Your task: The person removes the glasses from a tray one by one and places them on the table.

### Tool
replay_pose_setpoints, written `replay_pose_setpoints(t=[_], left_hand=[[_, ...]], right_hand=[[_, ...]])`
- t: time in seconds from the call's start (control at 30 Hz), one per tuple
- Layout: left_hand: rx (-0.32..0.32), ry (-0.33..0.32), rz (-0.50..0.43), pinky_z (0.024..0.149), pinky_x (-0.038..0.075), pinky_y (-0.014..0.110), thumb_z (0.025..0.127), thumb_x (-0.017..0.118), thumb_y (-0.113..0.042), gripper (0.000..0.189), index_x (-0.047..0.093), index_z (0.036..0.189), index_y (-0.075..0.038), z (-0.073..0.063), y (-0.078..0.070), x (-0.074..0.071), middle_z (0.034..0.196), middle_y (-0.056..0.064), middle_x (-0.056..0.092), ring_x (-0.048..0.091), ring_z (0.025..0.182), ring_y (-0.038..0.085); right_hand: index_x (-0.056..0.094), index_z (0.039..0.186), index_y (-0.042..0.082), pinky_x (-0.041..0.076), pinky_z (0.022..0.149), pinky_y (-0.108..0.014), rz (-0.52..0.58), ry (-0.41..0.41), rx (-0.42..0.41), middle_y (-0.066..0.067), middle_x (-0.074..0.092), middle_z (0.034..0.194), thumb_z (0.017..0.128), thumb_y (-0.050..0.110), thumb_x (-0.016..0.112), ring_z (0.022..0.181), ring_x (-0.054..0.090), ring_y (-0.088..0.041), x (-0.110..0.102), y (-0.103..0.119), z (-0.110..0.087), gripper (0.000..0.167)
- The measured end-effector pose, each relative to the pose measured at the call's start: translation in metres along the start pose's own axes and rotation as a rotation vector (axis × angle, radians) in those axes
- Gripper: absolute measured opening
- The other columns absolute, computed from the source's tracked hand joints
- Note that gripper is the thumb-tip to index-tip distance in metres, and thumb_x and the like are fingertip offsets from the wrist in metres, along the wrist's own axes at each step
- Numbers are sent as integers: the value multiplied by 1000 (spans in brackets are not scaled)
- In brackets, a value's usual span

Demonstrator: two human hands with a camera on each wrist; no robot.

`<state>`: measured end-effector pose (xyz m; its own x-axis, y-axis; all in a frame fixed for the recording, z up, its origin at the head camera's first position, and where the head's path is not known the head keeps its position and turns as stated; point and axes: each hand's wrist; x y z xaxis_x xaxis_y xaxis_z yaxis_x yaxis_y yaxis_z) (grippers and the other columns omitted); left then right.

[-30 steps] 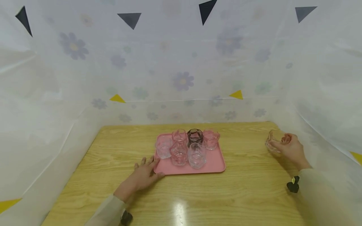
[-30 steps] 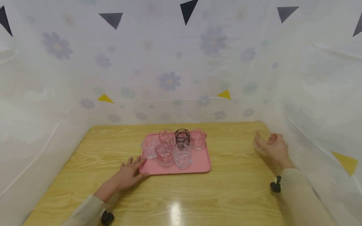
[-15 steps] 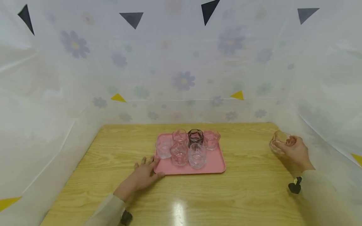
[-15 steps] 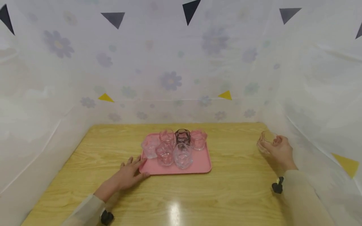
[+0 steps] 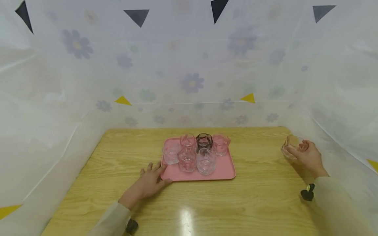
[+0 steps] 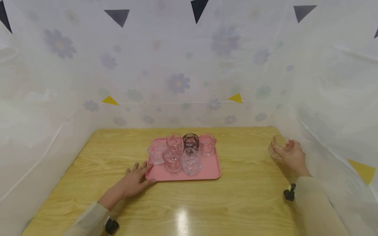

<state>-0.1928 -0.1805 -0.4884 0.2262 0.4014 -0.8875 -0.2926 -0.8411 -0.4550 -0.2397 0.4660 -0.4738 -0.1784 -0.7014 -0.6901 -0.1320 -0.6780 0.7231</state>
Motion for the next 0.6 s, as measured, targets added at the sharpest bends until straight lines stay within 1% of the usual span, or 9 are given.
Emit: replay_pose_setpoints(t=[0.1, 0.17, 0.27, 0.4, 0.5, 0.6], left_hand=[[0, 0, 1, 115, 10, 87, 103, 60, -57, 78, 41, 162, -9, 0, 0, 0, 167, 28, 33, 20, 151, 67], [2, 1, -2, 114, 10, 88, 103, 60, -56, 78, 41, 162, -8, 0, 0, -1, 167, 29, 33, 20, 151, 67], [-2, 5, 0, 115, 10, 88, 103, 60, -57, 78, 41, 162, -9, 0, 0, -1, 167, 29, 33, 20, 151, 67], [-2, 7, -3, 115, 9, 88, 103, 60, -57, 79, 41, 162, -9, 0, 0, -1, 167, 29, 32, 19, 152, 66], [-2, 5, -3, 115, 9, 87, 103, 60, -57, 79, 41, 162, -9, 1, 1, 0, 167, 29, 33, 19, 151, 66], [-4, 7, -1, 115, 9, 87, 103, 59, -57, 79, 41, 163, -9, 1, 1, 0, 167, 28, 32, 19, 152, 66]], right_hand=[[-2, 164, -10, 32, 107, -81, -12, -2, -13, -45, 15, 165, 102, 54, 63, 143, 27, -69, -1, 2, 2, 110], [-1, 166, -7, 31, 107, -83, -21, -26, -33, -44, 10, 167, 100, 54, 65, 144, 24, -70, -1, 5, 4, 111], [7, 167, -5, 31, 106, -83, -49, -84, -84, -43, 14, 167, 99, 51, 70, 146, 23, -69, -2, 14, 6, 109], [20, 165, -6, 32, 105, -83, -111, -150, -174, -44, 25, 163, 96, 47, 75, 143, 29, -68, -1, 31, 6, 103], [25, 164, -5, 32, 104, -82, -134, -151, -225, -44, 27, 162, 96, 46, 76, 142, 30, -68, 1, 47, 4, 99], [27, 164, -3, 33, 103, -83, -129, -116, -257, -43, 28, 161, 96, 47, 76, 141, 31, -68, 5, 64, 1, 98]])
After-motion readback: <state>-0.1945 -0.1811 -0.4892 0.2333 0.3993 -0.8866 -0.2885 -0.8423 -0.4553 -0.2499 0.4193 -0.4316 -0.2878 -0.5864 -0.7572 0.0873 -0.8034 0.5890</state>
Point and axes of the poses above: each hand's wrist, its own z-axis towards the middle knuckle, its own x-axis out of the palm, y = z × x
